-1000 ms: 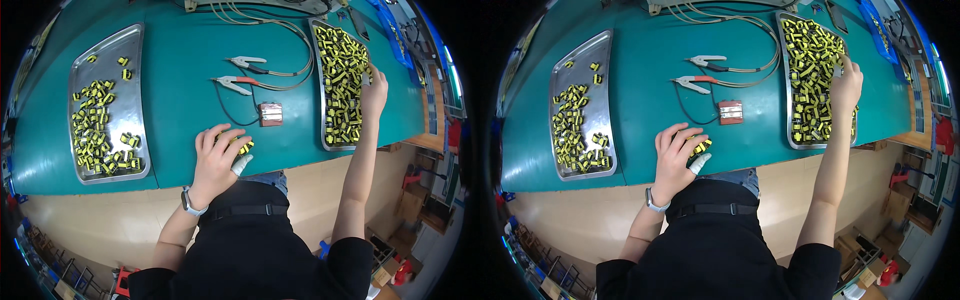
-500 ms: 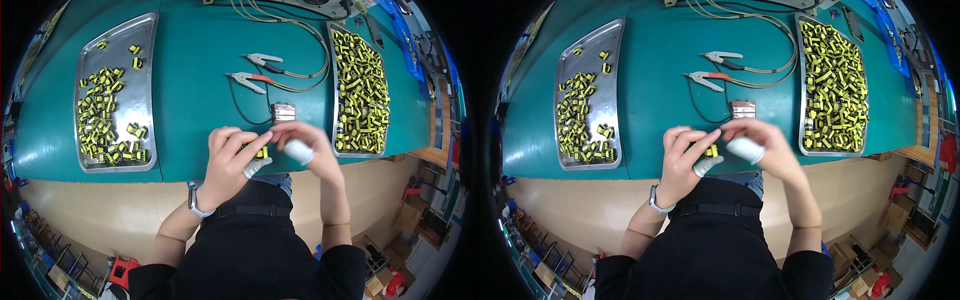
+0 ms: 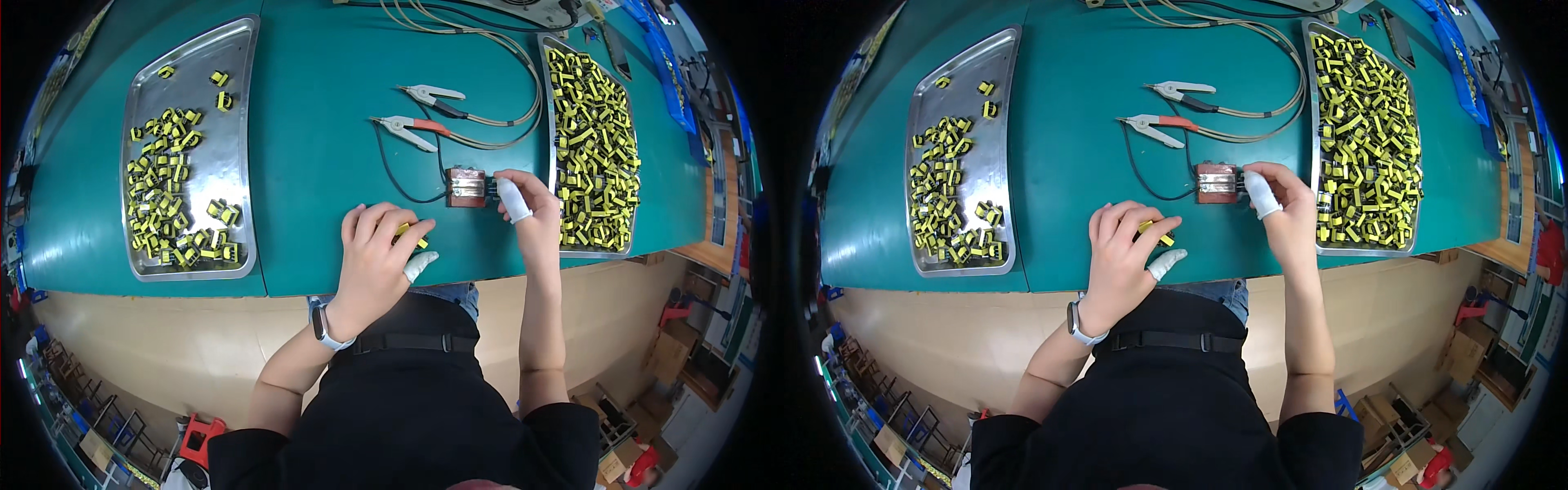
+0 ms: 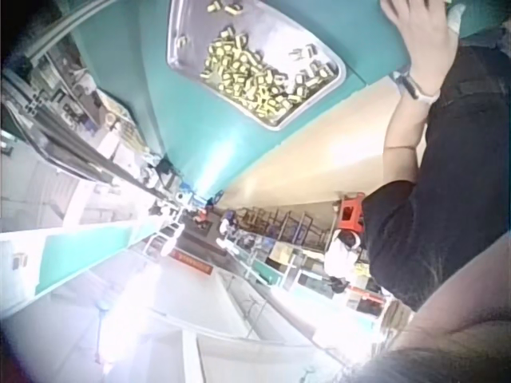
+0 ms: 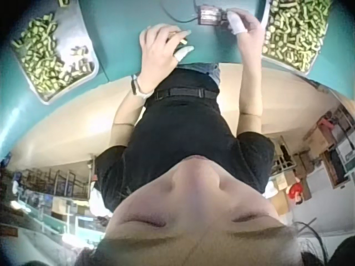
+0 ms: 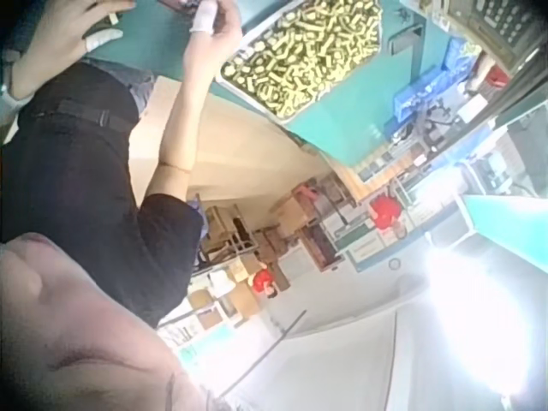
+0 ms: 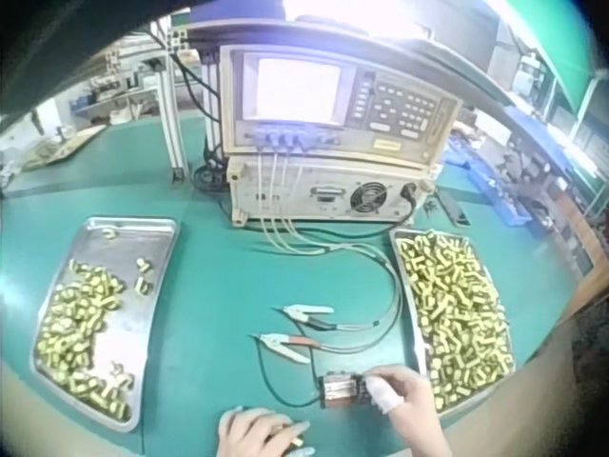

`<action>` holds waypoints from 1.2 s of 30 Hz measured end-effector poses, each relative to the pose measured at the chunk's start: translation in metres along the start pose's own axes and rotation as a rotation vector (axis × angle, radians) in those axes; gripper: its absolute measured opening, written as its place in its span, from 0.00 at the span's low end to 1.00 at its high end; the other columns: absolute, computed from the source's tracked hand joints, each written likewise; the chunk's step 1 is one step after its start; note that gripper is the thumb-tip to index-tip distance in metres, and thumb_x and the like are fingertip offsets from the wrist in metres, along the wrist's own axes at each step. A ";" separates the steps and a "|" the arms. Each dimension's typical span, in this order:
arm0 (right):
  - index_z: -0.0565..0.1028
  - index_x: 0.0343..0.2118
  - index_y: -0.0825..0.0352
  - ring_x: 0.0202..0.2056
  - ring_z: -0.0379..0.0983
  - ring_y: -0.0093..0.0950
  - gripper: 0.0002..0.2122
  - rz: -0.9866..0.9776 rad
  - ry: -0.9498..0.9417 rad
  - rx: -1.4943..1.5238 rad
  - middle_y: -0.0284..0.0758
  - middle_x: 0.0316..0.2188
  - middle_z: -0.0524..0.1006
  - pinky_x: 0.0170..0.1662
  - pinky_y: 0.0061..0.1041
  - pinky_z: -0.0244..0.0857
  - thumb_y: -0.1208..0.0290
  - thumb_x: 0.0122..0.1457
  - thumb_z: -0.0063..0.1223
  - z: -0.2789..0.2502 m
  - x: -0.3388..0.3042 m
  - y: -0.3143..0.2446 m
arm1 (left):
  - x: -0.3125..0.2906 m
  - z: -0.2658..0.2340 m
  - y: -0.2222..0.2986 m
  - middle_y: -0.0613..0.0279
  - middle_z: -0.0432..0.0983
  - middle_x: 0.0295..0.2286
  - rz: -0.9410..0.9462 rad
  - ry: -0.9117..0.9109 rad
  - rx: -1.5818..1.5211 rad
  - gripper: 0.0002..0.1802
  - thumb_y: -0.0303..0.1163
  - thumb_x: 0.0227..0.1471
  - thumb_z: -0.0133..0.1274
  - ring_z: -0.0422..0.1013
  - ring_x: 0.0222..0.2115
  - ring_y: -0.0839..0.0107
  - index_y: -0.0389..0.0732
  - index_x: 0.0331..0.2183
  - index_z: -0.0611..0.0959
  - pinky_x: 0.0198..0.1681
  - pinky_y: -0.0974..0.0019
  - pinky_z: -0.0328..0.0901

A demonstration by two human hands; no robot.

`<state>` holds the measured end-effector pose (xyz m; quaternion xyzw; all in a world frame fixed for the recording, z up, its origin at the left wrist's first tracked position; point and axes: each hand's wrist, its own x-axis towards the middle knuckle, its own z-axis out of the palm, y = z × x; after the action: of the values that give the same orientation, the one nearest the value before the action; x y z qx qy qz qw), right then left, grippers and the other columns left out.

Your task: The recorder is assembling small electronic components on a green workbench, placing them into a testing jig or container.

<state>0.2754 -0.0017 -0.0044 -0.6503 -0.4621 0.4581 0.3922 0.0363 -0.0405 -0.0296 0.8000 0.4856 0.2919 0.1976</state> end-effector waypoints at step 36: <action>0.81 0.43 0.70 0.38 0.72 0.20 0.11 -0.345 -0.021 -0.280 0.32 0.46 0.77 0.34 0.19 0.69 0.87 0.56 0.61 0.013 -0.002 0.005 | -0.005 -0.003 -0.001 0.60 0.71 0.48 -0.163 0.070 0.121 0.21 0.31 0.49 0.64 0.64 0.52 0.53 0.45 0.47 0.81 0.59 0.44 0.55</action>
<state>0.2639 -0.0038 -0.0126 -0.6051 -0.6294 0.3222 0.3658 0.0323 -0.0442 -0.0295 0.7575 0.5725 0.2728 0.1548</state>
